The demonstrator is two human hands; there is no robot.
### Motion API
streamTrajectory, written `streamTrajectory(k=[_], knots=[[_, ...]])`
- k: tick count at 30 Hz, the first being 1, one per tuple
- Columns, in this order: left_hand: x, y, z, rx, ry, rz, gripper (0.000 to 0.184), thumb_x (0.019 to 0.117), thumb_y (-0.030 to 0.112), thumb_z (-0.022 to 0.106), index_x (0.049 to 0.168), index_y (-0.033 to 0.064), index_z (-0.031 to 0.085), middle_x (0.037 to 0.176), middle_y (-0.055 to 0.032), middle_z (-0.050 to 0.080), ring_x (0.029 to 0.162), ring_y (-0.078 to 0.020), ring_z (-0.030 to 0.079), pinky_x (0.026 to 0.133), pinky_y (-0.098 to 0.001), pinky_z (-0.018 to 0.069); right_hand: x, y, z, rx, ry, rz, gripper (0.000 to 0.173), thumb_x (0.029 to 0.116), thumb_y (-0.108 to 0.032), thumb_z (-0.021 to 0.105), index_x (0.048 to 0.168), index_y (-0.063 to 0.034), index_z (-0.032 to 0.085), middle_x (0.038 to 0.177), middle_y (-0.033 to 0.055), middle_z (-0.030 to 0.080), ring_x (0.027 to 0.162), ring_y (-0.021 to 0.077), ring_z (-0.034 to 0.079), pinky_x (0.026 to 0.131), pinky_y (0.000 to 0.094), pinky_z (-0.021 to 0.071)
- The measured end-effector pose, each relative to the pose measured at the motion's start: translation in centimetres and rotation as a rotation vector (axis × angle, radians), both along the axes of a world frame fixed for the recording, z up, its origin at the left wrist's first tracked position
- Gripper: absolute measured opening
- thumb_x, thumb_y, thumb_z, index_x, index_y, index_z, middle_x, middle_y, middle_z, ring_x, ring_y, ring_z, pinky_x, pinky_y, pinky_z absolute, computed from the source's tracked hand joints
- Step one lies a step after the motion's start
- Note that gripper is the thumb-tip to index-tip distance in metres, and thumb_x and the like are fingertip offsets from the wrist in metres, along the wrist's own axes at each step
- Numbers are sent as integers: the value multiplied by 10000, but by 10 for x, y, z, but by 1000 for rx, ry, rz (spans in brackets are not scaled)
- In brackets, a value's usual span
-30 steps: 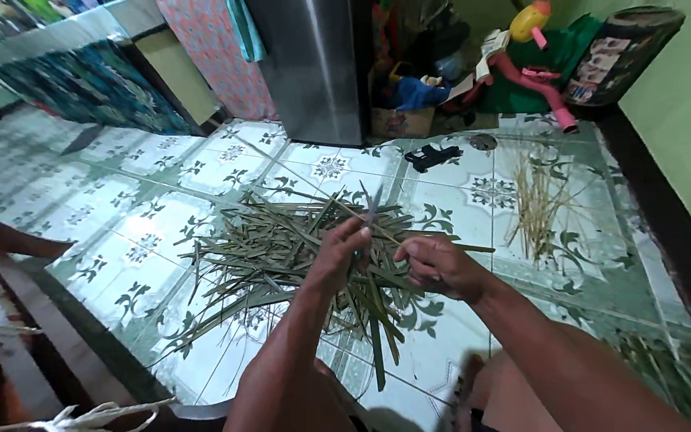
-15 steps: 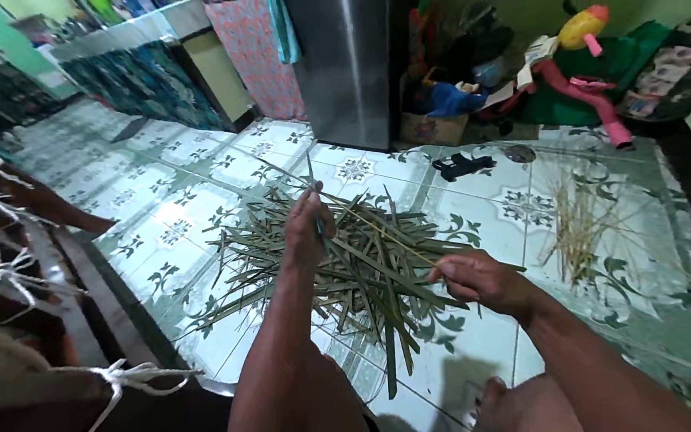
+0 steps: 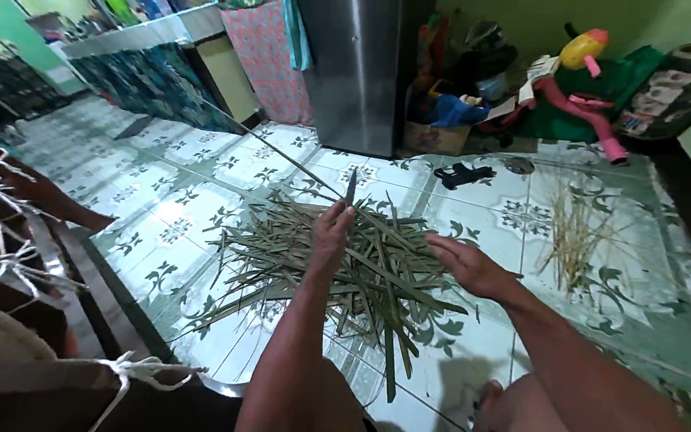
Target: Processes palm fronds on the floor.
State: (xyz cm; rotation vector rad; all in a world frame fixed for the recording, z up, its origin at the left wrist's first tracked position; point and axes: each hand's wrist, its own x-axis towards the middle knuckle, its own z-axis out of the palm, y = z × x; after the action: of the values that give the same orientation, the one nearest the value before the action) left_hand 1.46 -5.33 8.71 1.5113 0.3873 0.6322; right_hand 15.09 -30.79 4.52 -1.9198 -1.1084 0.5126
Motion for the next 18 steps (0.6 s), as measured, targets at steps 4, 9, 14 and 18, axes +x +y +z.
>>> streamTrajectory(k=[4, 9, 14, 18], knots=[[13, -28, -13, 181, 77, -102, 348, 1042, 172, 568, 1353, 24, 616, 840, -51, 658, 599, -93, 565, 552, -263, 509, -14, 10, 4, 134, 463, 117, 515, 1107, -394, 334, 1441, -34, 488, 1205, 95, 696, 889, 184, 734, 768, 353, 634], [11, -44, -10, 96, 74, -235, 325, 1042, 153, 549, 1323, 3, 615, 799, -19, 628, 583, -74, 553, 526, -238, 494, -17, 3, 14, 202, 401, 42, 324, 1090, -189, 414, 1265, -48, 648, 699, -72, 578, 469, 11, 426, 427, 178, 375], [4, -26, 1, -99, -59, -155, 362, 1052, 158, 506, 1383, 15, 543, 705, -1, 581, 528, -63, 532, 505, -222, 493, -18, -14, 16, 207, 276, 82, 304, 1079, -182, 439, 1209, -54, 682, 698, -94, 575, 506, -18, 448, 460, 154, 386], [2, -29, 2, -123, -82, -211, 383, 1039, 155, 508, 1388, 0, 530, 686, 13, 575, 512, -60, 534, 492, -217, 499, -13, -22, 14, 204, 118, 87, 305, 1074, -185, 447, 1181, -47, 697, 694, -89, 576, 554, -32, 471, 525, 154, 418]])
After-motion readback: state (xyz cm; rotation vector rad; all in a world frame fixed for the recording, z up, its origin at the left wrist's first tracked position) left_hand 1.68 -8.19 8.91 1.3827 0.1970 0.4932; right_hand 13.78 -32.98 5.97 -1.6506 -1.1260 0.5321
